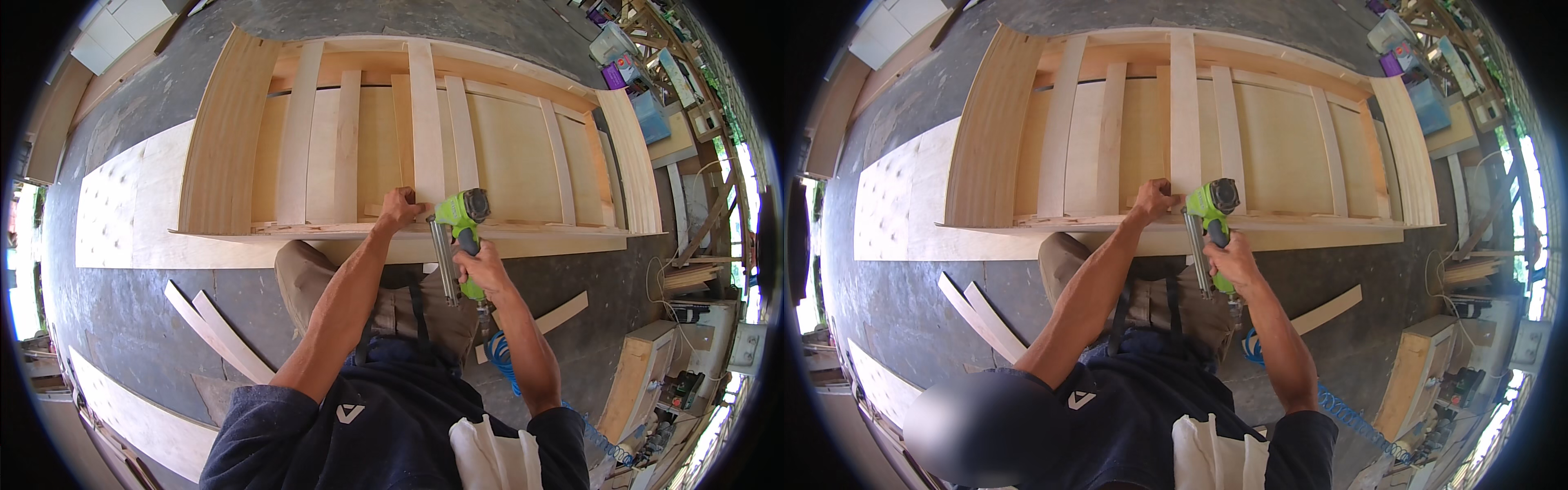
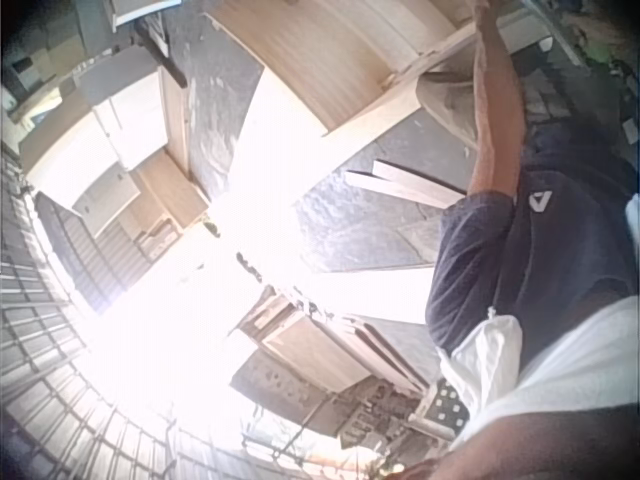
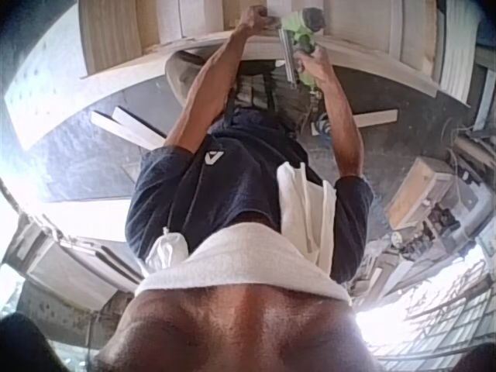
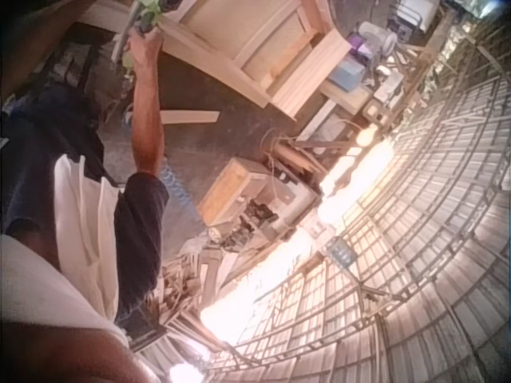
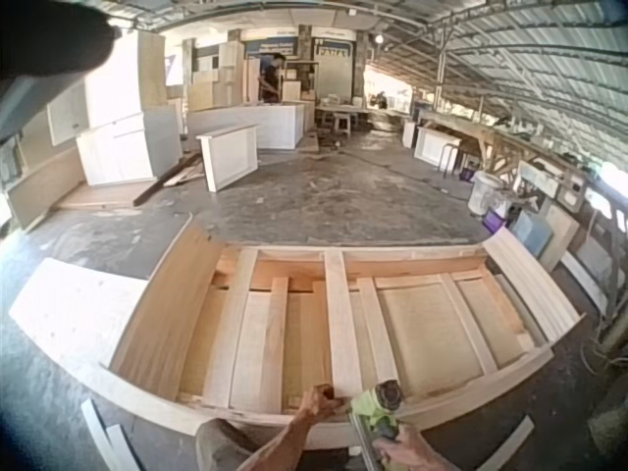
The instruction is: The person assembles a wooden furniture frame by placing wooden slats into a larger frame and securing them with a nail gun. The person repeatedly positions slats and uses the nail gun to fasten them in place.
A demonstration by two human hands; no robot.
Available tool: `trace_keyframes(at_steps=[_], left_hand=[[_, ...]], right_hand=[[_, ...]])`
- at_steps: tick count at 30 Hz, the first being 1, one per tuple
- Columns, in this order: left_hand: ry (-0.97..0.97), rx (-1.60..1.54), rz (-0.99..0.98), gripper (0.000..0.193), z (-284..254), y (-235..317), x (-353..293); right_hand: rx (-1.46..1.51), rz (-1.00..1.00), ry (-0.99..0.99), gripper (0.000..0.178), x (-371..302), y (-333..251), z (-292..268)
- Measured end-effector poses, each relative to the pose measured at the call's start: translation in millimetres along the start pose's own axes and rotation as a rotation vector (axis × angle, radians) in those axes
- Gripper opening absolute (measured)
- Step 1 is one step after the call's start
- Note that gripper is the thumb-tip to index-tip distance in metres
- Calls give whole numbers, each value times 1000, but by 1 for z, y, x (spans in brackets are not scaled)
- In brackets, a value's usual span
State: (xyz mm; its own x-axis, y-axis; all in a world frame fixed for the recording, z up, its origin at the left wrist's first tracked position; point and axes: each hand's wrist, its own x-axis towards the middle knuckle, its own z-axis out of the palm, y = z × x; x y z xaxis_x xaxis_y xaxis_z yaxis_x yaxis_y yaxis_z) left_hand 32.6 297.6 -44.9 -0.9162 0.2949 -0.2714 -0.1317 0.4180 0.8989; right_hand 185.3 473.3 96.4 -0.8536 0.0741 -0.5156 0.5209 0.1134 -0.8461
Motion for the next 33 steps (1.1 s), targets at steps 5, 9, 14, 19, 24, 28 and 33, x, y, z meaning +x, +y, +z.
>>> trace_keyframes(at_steps=[5,9,14,19,24,28,33], left_hand=[[15,6,12,43,-1,-1,0],[15,21,13,42,-1,-2,0],[6,1,11,43,0,3,-1],[20,29,31,44,-1,-1,0],[23,46,41,44,1,-7,4],[27,25,25,44,2,-7,3],[31,36,41,42,2,-8,4]], right_hand=[[-15,-36,-18,9,4,8,3],[-8,-17,-11,10,4,7,4],[-77,-26,-28,11,7,9,0],[-19,-40,14,6,5,1,7],[-34,-32,17,6,8,8,8],[-31,-37,-3,7,9,7,8],[-39,-40,-11,7,9,6,7]])
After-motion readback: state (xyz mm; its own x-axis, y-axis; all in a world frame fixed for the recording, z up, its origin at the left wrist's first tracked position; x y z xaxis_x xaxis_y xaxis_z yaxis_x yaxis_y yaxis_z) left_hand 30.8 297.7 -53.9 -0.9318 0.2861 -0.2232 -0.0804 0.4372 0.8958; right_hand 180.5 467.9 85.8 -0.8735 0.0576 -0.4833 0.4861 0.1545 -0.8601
